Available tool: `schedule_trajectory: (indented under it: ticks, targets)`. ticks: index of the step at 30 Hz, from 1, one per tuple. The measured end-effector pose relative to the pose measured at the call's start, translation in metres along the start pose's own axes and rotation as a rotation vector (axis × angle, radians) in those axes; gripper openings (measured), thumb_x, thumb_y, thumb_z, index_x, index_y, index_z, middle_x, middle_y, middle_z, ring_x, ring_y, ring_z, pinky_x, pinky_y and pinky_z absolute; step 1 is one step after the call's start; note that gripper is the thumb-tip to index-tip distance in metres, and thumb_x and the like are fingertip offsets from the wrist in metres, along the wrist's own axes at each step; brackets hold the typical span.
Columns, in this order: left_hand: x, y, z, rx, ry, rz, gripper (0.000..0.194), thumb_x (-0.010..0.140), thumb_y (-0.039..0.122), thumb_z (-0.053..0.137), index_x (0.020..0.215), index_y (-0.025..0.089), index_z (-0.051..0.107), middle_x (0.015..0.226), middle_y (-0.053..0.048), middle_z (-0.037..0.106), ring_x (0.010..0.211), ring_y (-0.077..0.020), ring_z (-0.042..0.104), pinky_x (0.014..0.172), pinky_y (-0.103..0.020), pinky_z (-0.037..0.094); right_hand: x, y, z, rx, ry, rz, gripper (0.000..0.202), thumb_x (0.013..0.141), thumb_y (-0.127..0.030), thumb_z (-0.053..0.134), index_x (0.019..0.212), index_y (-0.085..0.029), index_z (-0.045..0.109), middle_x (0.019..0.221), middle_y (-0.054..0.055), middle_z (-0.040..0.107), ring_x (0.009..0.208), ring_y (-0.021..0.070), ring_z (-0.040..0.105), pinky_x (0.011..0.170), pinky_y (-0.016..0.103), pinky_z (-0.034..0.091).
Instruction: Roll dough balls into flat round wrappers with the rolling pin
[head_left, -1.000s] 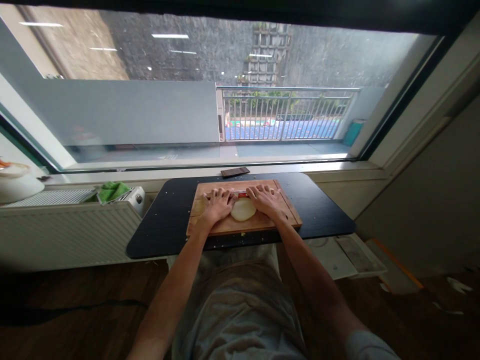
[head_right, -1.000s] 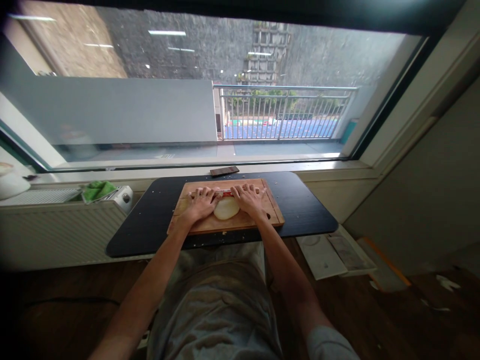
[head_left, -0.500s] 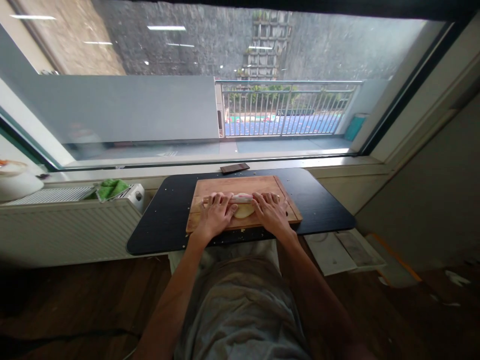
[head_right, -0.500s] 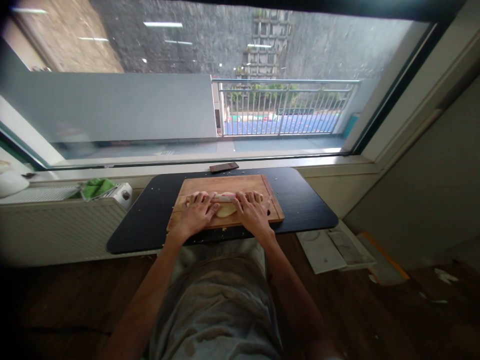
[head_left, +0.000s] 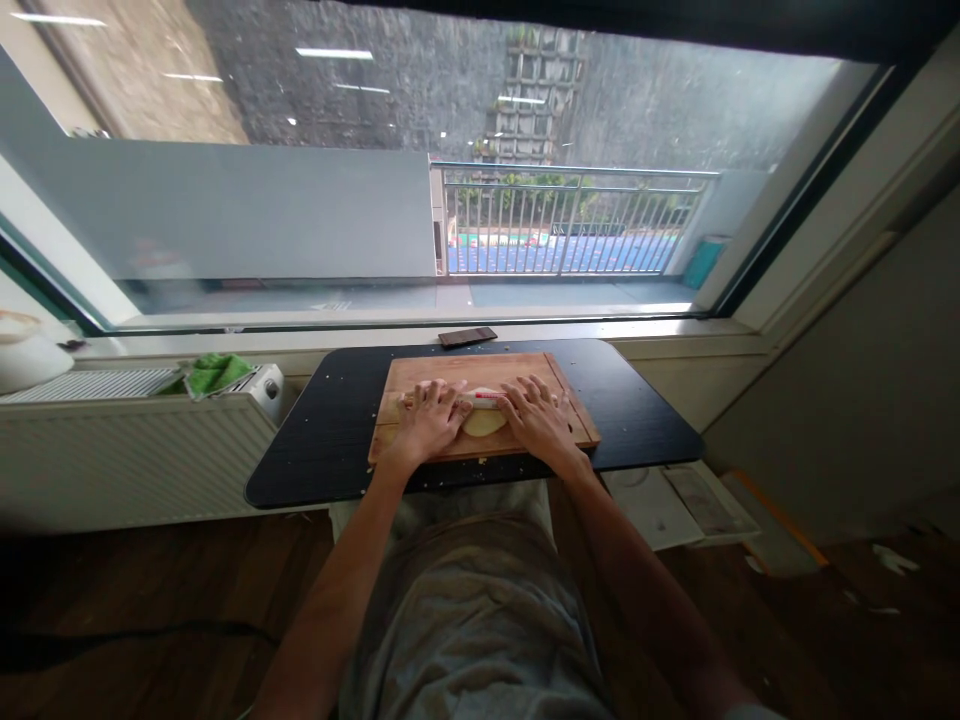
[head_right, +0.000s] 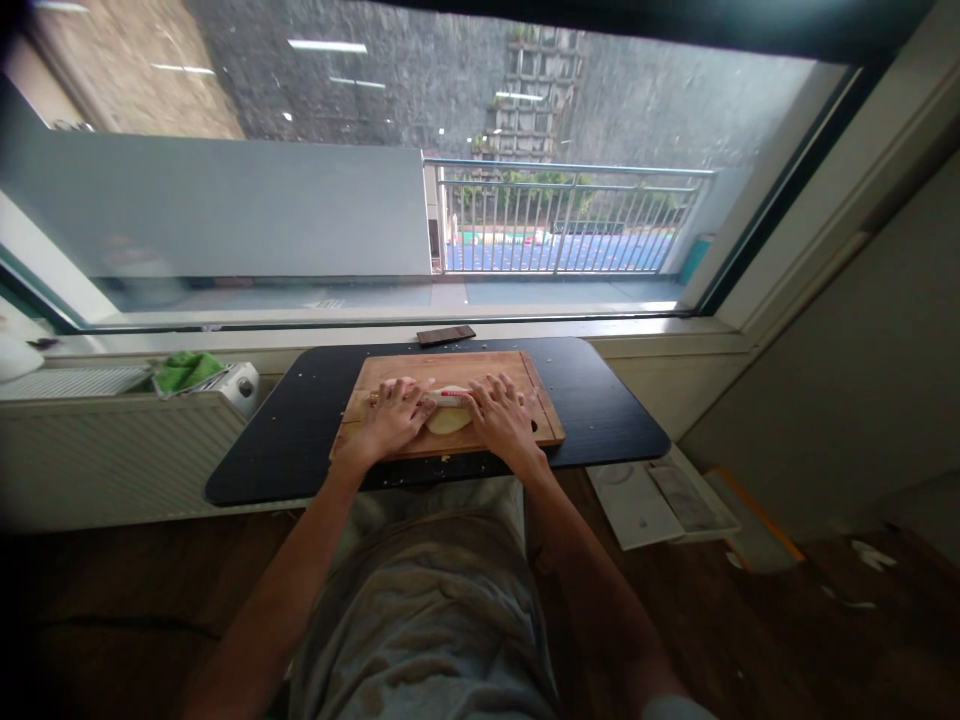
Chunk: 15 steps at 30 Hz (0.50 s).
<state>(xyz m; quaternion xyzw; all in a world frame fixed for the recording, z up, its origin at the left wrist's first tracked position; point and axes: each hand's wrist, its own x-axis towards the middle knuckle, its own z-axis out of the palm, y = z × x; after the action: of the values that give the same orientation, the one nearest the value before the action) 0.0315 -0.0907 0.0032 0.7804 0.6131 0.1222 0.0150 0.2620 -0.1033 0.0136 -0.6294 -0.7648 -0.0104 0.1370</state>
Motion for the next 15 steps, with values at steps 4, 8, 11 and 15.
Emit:
schedule_trajectory:
  ticks: [4, 8, 11, 15]
  targets:
    - [0.014, 0.000, -0.002, 0.008, -0.025, -0.032, 0.059, 0.113, 0.059, 0.029, 0.165, 0.039, 0.048, 0.170, -0.008, 0.046, 0.154, -0.0384, 0.036, 0.127, -0.068, 0.031, 0.015, 0.000, -0.004, -0.035, -0.033, -0.011, 0.056, 0.117, -0.053, 0.026, 0.164, -0.037, 0.052, 0.174, 0.008, 0.047, 0.164, 0.0353, 0.031, 0.127, 0.075, 0.030]
    - [0.023, 0.000, -0.005, 0.017, -0.058, -0.038, 0.059, 0.113, 0.061, 0.027, 0.162, 0.038, 0.052, 0.168, -0.009, 0.049, 0.154, -0.0381, 0.038, 0.127, -0.070, 0.031, 0.028, 0.002, -0.007, -0.063, -0.045, -0.053, 0.052, 0.118, -0.048, 0.027, 0.160, -0.036, 0.056, 0.173, 0.008, 0.048, 0.164, 0.0335, 0.032, 0.127, 0.069, 0.035]
    - [0.026, 0.001, -0.007, 0.016, -0.072, -0.045, 0.059, 0.113, 0.060, 0.026, 0.161, 0.036, 0.053, 0.167, -0.010, 0.050, 0.153, -0.0386, 0.039, 0.127, -0.071, 0.030, 0.035, 0.004, -0.010, -0.113, -0.048, -0.124, 0.047, 0.118, -0.041, 0.031, 0.155, -0.038, 0.060, 0.169, 0.007, 0.053, 0.163, 0.0344, 0.034, 0.127, 0.070, 0.033]
    - [0.019, 0.003, -0.009, 0.021, -0.077, -0.042, 0.061, 0.114, 0.060, 0.025, 0.159, 0.032, 0.055, 0.162, -0.013, 0.054, 0.150, -0.0397, 0.043, 0.125, -0.071, 0.032, 0.033, 0.002, -0.014, -0.127, -0.046, -0.166, 0.045, 0.118, -0.035, 0.031, 0.151, -0.035, 0.062, 0.160, 0.008, 0.062, 0.158, 0.0323, 0.040, 0.127, 0.063, 0.035]
